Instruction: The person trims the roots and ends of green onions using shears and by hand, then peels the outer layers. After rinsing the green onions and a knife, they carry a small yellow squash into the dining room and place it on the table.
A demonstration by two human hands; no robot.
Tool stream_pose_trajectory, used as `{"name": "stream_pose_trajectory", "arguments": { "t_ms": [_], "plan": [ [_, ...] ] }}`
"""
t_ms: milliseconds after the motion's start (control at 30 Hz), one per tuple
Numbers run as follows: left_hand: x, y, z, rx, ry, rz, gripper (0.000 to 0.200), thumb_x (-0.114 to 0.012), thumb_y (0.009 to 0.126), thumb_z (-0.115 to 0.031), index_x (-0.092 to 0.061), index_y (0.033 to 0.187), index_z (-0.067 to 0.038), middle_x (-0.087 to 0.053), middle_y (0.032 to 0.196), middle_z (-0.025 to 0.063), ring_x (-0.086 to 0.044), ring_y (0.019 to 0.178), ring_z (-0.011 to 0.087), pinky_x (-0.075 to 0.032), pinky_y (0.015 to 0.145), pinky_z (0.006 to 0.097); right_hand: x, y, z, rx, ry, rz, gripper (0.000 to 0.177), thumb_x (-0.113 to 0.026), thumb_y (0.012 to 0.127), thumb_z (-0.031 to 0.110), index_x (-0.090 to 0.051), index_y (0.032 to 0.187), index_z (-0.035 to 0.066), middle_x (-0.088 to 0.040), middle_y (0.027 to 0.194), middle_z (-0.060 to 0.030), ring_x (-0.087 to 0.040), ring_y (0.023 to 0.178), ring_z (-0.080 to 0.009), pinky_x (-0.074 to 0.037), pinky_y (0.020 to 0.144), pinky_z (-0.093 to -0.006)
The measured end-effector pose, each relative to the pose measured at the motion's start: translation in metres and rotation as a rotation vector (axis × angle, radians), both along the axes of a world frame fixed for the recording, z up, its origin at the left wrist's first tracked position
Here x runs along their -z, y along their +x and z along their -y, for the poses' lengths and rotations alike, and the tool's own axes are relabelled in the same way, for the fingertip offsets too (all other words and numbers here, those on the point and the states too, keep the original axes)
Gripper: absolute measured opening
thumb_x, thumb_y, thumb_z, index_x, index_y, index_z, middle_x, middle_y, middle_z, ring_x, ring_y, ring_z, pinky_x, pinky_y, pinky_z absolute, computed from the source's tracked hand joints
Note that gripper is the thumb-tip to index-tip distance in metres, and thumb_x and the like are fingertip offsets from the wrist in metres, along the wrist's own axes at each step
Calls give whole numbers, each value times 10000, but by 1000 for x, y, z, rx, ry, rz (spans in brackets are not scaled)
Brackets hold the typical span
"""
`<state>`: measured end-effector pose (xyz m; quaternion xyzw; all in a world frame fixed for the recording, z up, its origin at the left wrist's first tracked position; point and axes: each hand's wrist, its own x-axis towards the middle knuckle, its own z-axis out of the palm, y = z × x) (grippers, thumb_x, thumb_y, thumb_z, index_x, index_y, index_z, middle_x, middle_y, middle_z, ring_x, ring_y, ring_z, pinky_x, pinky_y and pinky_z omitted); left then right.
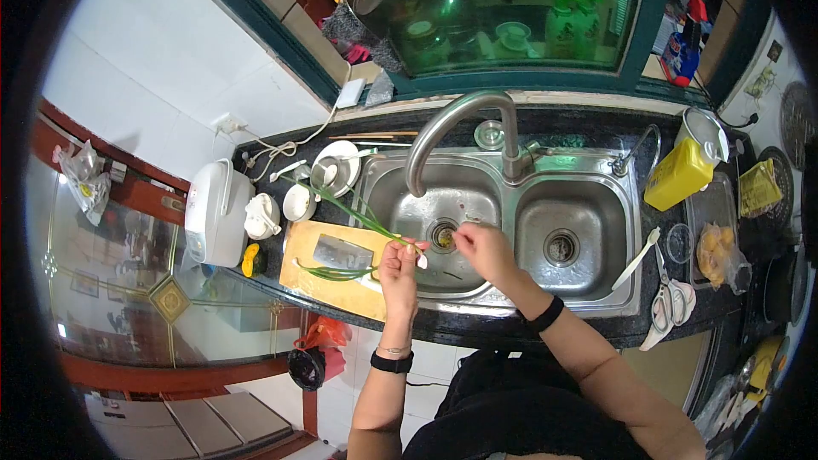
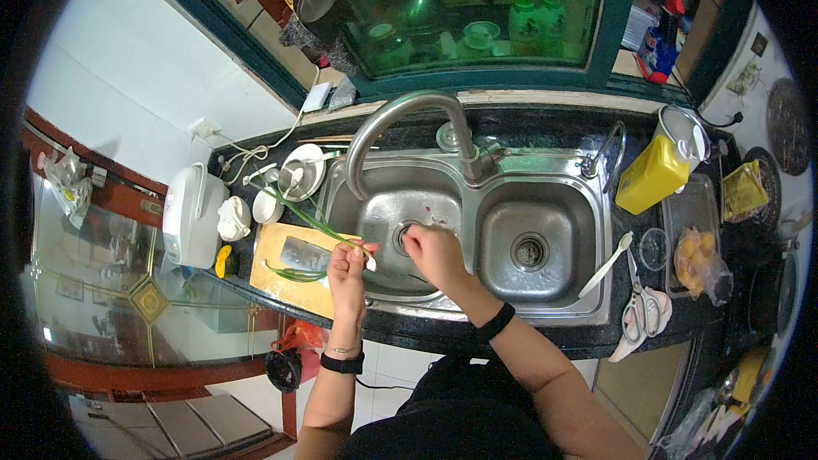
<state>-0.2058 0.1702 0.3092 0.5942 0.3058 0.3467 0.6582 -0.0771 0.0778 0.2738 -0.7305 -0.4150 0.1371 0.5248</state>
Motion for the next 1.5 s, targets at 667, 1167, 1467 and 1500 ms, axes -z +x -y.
{"name": "stream_pose_trajectory", "arguments": {
  "t_ms": [667,1167,1467,1500],
  "plan": [
    [10,-4,7,79,-12,-179,56,-537,821,-30,-495,855,-17,-543,777,37,-531,671,96,-432,572,209,-13,-24,-8,-257,23,-328,195,-482,833,101,-566,919,-52,-613,691,-138,-586,578,-142,-464,569,-255],
    [9,-4,9,61,31,-150,45,-537,820,-23,-496,812,-8,-542,750,26,-521,666,85,-441,601,209,-25,-23,-7,-205,54,-336,142,-559,769,134,-605,768,0,-618,627,-107,-633,603,-163,-477,542,-257],
    [12,-1,15,19,-43,-37,73,-543,821,-37,-485,865,-30,-544,796,31,-530,693,98,-447,635,222,0,-24,-14,-73,166,-471,164,-575,766,177,-615,795,20,-619,653,-98,-616,576,-157,-454,523,-254],
    [11,0,15,11,-110,-13,79,-544,821,-40,-483,871,-36,-543,799,29,-530,690,99,-448,637,225,-3,-24,-14,-71,166,-471,164,-575,766,177,-615,795,20,-619,653,-98,-616,576,-157,-454,523,-254]
  ]
}}
